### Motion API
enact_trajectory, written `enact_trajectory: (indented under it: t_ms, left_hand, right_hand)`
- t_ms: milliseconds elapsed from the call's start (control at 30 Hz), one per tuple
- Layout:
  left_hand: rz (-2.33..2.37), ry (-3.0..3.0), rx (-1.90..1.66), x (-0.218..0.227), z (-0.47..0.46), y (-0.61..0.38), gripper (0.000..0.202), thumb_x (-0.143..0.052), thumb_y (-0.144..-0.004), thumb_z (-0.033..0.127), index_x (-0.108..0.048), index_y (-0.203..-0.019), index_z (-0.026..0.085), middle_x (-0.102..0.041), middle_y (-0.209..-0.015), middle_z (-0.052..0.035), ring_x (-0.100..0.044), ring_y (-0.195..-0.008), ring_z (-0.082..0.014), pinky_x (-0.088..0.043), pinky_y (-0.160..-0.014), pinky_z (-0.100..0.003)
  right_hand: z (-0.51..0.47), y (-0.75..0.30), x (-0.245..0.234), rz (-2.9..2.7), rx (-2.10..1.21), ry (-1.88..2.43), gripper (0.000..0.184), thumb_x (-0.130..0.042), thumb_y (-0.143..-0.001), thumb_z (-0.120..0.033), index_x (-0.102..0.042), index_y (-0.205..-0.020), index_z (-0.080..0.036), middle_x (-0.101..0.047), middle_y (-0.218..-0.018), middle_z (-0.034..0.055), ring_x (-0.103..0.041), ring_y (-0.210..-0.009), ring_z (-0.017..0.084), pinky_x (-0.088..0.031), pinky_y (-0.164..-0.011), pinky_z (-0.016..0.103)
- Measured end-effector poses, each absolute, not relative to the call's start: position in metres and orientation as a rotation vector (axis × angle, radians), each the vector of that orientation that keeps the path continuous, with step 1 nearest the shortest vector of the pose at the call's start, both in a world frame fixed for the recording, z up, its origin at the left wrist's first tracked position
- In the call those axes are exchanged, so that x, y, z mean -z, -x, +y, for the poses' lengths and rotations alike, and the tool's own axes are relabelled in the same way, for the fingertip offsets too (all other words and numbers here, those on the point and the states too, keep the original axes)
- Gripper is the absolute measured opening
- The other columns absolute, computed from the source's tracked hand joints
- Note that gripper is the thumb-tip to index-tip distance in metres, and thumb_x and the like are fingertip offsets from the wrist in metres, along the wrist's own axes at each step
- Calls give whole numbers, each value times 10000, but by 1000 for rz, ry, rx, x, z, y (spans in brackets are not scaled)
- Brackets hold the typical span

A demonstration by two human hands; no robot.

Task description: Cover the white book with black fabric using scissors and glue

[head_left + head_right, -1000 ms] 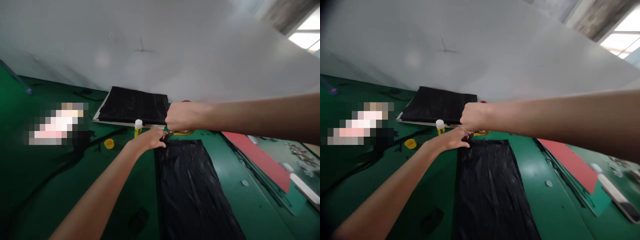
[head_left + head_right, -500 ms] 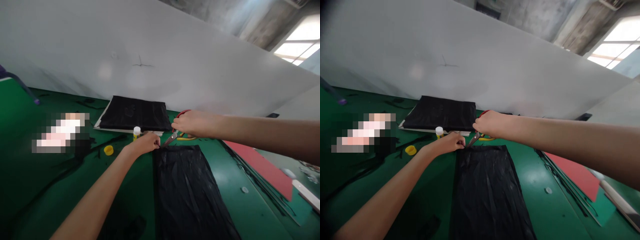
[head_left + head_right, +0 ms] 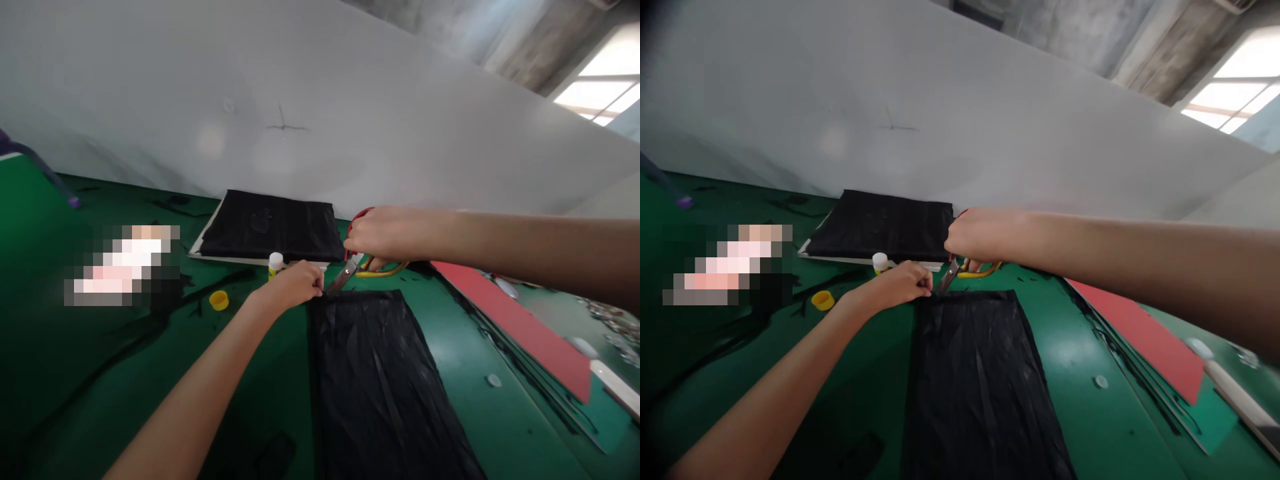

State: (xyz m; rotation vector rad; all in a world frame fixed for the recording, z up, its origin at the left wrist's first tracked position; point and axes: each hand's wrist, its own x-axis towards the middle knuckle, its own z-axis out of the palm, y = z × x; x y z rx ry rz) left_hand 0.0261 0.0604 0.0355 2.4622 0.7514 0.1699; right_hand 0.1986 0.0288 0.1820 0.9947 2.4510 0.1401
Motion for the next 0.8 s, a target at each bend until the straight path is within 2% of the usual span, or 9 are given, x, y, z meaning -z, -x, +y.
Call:
enact_trajectory:
  t_ms: [133, 233, 300, 333, 400, 433, 500, 667, 800]
  left_hand:
    - [789, -2503, -171, -33, 61, -26, 97, -577, -771, 153, -670, -743, 163, -675, -751, -32, -612, -779, -170, -409, -702, -265]
    - [881, -2537, -195, -38, 58, -27, 149, -515, -807, 138, -660, -778, 153, -672, -810, -69, -615, -774, -194, -404, -675, -290]
    - [911, -2578, -241, -47, 52, -31, 172, -475, -847, 150, -645, -823, 148, -661, -892, -92, -612, -828, -217, -397, -663, -300]
    - [902, -2607, -267, -53, 47, -34, 178, -461, -869, 165, -638, -850, 146, -653, -930, -98, -606, -868, -228, -396, -669, -304]
    - [830, -2672, -301, -64, 31, -45, 193, -446, -908, 203, -629, -911, 143, -642, -976, -102, -590, -933, -240, -404, -704, -313]
    - [776, -2704, -307, -69, 21, -51, 201, -442, -922, 219, -627, -936, 143, -641, -981, -98, -583, -954, -240, -408, -729, -316]
    - [613, -2777, -299, -76, -5, -66, 222, -419, -944, 225, -624, -977, 147, -642, -978, -90, -573, -971, -228, -412, -778, -321]
    - [38, -2912, -324, -72, -80, -100, 237, -416, -920, 141, -605, -1060, 164, -636, -1043, -89, -550, -1030, -228, -429, -853, -358]
    - [-298, -2920, -257, -64, -134, -127, 288, -527, -812, 72, -589, -1077, 165, -631, -1099, -85, -531, -1105, -234, -388, -1023, -431]
  right_hand:
    - [24, -213, -190, 2302, -253, -1128, 110, -711, -705, -270, -620, -689, -209, -692, -742, 34, -601, -663, 184, -374, -583, 311]
    - [-1, -252, -188, 2189, -209, -1464, 193, -610, -759, -399, -659, -804, -218, -683, -725, 52, -591, -600, 177, -336, -526, 301]
    - [-34, -289, -174, 2140, -57, -1735, 338, -463, -816, -477, -667, -900, -221, -666, -698, 71, -598, -583, 175, -344, -531, 312]
    - [-56, -308, -163, 2123, -14, -1894, 370, -455, -794, -512, -666, -898, -225, -664, -687, 99, -608, -597, 202, -366, -556, 339]
    - [-109, -341, -132, 2073, 138, -2234, 317, -453, -774, -533, -645, -893, -311, -687, -805, 161, -643, -699, 245, -400, -626, 382]
    - [-139, -355, -114, 2011, 183, -2427, 264, -458, -758, -529, -621, -868, -353, -680, -789, 165, -642, -689, 265, -405, -630, 402]
    - [-199, -372, -77, 1803, 304, -2718, 186, -491, -740, -502, -579, -864, -395, -660, -728, 143, -640, -660, 292, -421, -617, 415]
    - [-318, -369, -7, 1374, 334, -3222, 279, -525, -747, -498, -550, -975, -339, -685, -717, 38, -689, -712, 345, -500, -622, 428]
    - [-347, -358, 9, 1533, 87, -3254, 307, -526, -808, -463, -571, -1069, -309, -713, -985, 62, -687, -888, 310, -531, -754, 424]
